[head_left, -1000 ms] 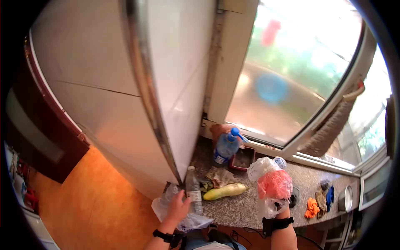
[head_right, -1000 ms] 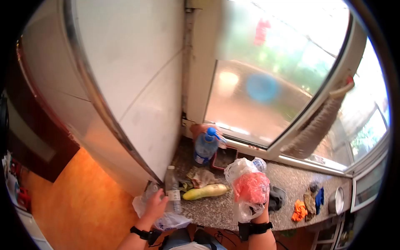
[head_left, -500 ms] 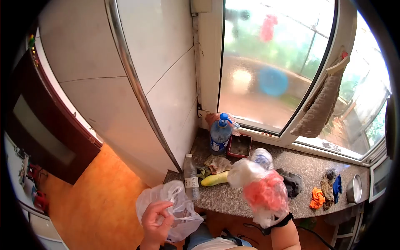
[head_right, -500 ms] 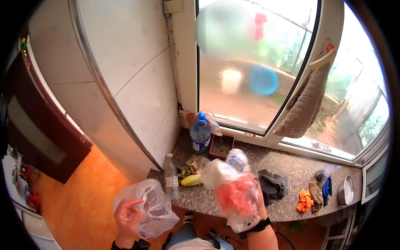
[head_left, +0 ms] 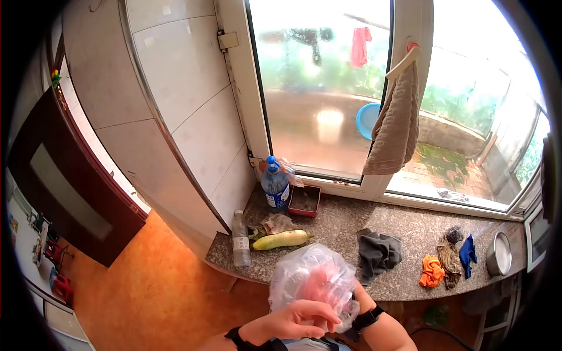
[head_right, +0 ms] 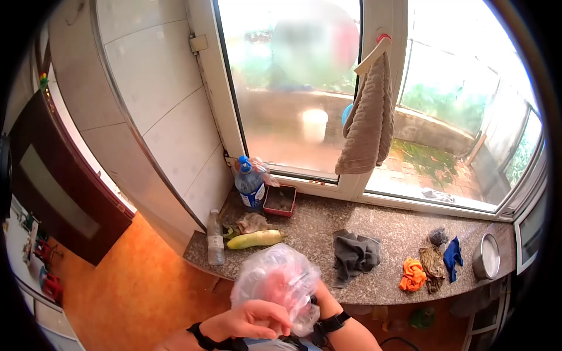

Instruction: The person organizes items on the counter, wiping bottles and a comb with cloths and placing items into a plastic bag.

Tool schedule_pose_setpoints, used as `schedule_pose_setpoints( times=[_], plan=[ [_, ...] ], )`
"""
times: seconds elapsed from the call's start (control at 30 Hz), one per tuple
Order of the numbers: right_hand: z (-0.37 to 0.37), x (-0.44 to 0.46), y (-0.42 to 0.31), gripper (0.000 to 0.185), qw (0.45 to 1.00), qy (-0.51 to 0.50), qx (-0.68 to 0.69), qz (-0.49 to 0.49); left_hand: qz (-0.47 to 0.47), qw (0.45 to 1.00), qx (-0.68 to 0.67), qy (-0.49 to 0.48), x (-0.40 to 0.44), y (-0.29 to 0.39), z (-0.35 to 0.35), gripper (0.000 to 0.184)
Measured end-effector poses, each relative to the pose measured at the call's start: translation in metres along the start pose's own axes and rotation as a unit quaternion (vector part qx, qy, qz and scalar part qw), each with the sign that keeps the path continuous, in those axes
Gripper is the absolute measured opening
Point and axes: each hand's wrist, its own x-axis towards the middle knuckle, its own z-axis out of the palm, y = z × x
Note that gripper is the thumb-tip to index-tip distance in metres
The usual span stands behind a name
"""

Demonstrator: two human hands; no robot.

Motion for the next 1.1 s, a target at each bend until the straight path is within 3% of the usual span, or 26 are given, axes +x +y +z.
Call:
schedule_pose_setpoints(
  times=[0.13, 0.23, 0.27, 0.3, 0.37, 0.4, 0.43, 0.47, 0.5, 0.53, 0.57, 0.63, 0.7, 0.77, 0.8, 0.87, 0.9, 0.93, 0.97, 1.0, 1.07, 1.1],
  plan=[
    [-0.013, 0.0, -0.009, 0.033, 0.954, 0.196, -0.172, -0.15, -0.021, 0.999, -0.028, 0.042, -0.004, -0.026, 0.016, 0.038],
    [-0.035, 0.005, -0.02, 0.033, 0.855, 0.323, -0.344, -0.213, -0.042, 0.989, -0.067, 0.123, -0.013, -0.039, 0.0, 0.05],
    [-0.044, 0.004, -0.021, 0.033, 0.817, 0.357, -0.395, -0.221, -0.035, 0.979, -0.072, 0.187, -0.014, -0.049, -0.006, 0.063],
    [-0.051, 0.006, -0.022, 0.033, 0.779, 0.383, -0.445, -0.221, -0.034, 0.979, -0.071, 0.186, -0.017, -0.063, -0.013, 0.063],
    [-0.058, 0.015, -0.018, 0.033, 0.707, 0.407, -0.54, -0.206, -0.073, 0.955, -0.071, 0.279, -0.026, -0.095, -0.023, 0.068],
    [-0.056, 0.02, -0.012, 0.025, 0.695, 0.377, -0.58, -0.196, -0.118, 0.95, -0.039, 0.286, -0.031, -0.109, -0.026, 0.063],
    [-0.081, 0.044, 0.036, 0.022, 0.811, 0.362, -0.403, -0.221, -0.126, 0.954, -0.043, 0.268, -0.032, -0.116, -0.029, 0.063],
    [-0.084, 0.043, 0.05, 0.014, 0.673, 0.268, -0.676, -0.134, -0.211, 0.946, 0.056, 0.239, -0.033, -0.123, -0.034, 0.057],
    [-0.096, 0.06, 0.105, 0.03, 0.882, 0.35, -0.309, -0.057, -0.289, 0.923, 0.157, 0.199, -0.032, -0.131, -0.038, 0.052],
    [-0.075, 0.047, 0.087, 0.022, 0.744, 0.263, -0.603, -0.116, -0.26, 0.896, 0.301, 0.198, -0.032, -0.139, -0.045, 0.05],
    [-0.051, 0.044, 0.072, 0.028, 0.764, 0.245, -0.596, -0.028, -0.218, 0.85, 0.437, 0.196, -0.032, -0.143, -0.051, 0.049],
    [-0.056, 0.05, 0.105, 0.037, 0.628, 0.166, -0.745, -0.152, -0.214, 0.807, 0.494, 0.243, -0.022, -0.116, -0.043, 0.05],
    [-0.043, 0.055, 0.104, 0.044, 0.709, 0.116, -0.695, -0.027, -0.195, 0.769, 0.545, 0.271, -0.019, -0.106, -0.043, 0.046],
    [-0.042, 0.056, 0.102, 0.034, 0.722, 0.152, -0.675, -0.027, -0.153, 0.726, 0.61, 0.278, -0.024, -0.109, -0.05, 0.039],
    [-0.049, 0.06, 0.105, 0.034, 0.719, 0.147, -0.679, -0.003, -0.154, 0.726, 0.61, 0.279, -0.023, -0.106, -0.049, 0.039],
    [-0.049, 0.063, 0.096, 0.031, 0.699, 0.106, -0.707, 0.036, -0.057, 0.735, 0.609, 0.293, -0.023, -0.091, -0.044, 0.032],
    [-0.05, 0.057, 0.078, 0.029, 0.678, 0.069, -0.731, 0.049, -0.045, 0.78, 0.534, 0.322, -0.022, -0.078, -0.037, 0.028],
    [-0.057, 0.062, 0.082, 0.032, 0.622, 0.045, -0.774, 0.107, -0.009, 0.817, 0.487, 0.309, -0.021, -0.061, -0.032, 0.027],
    [-0.065, 0.066, 0.082, 0.036, 0.637, 0.078, -0.762, 0.086, 0.028, 0.849, 0.438, 0.294, -0.021, -0.045, -0.031, 0.026],
    [-0.074, 0.067, 0.082, 0.038, 0.624, 0.074, -0.776, 0.05, 0.028, 0.837, 0.445, 0.318, -0.024, -0.037, -0.032, 0.026],
    [-0.09, 0.072, 0.088, 0.042, 0.619, 0.1, -0.779, -0.002, 0.014, 0.946, 0.188, 0.266, -0.03, -0.027, -0.036, 0.025],
    [-0.09, 0.078, 0.088, 0.045, 0.627, 0.131, -0.767, -0.016, -0.021, 0.961, 0.15, 0.233, -0.033, -0.024, -0.039, 0.024]
  ],
)
